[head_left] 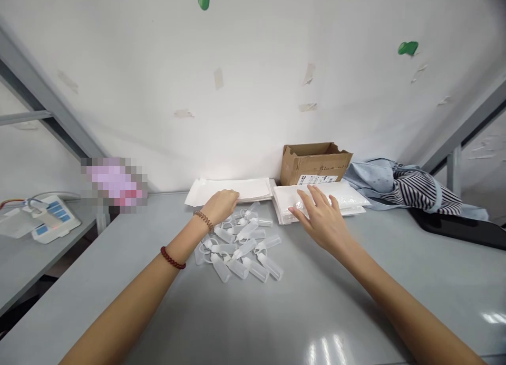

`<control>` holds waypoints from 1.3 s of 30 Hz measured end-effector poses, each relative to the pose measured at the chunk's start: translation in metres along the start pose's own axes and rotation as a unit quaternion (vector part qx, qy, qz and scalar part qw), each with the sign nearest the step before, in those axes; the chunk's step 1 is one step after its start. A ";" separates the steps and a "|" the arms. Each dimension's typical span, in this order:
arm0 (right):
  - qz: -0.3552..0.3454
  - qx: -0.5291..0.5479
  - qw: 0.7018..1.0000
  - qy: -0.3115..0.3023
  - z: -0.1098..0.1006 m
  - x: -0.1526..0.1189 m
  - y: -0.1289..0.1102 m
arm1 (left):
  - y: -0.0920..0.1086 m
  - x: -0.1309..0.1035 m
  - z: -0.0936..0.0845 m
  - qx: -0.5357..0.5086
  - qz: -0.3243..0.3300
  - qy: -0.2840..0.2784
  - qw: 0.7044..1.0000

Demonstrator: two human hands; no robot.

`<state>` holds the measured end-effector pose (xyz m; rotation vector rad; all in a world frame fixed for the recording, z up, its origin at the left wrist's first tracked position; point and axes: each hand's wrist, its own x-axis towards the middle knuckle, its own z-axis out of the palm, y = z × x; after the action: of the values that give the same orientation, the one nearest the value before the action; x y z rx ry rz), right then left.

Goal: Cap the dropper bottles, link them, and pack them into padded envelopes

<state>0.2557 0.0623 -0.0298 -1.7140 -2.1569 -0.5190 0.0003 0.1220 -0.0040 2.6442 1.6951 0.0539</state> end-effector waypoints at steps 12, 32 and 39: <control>-0.037 0.035 0.996 0.079 -0.002 -0.003 -0.005 | 0.006 -0.016 0.006 0.066 0.033 0.148 0.986; -0.210 -0.007 0.950 0.230 -0.015 -0.015 -0.019 | 0.048 -0.083 0.016 -0.078 0.116 0.392 0.909; -0.165 0.004 0.957 0.240 -0.014 -0.011 -0.009 | 0.015 -0.086 -0.004 -0.477 -0.216 0.219 0.823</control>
<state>0.2498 0.0438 -0.0232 -1.0724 -2.0698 -0.9065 -0.0220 0.0369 -0.0020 1.5297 1.6503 1.2174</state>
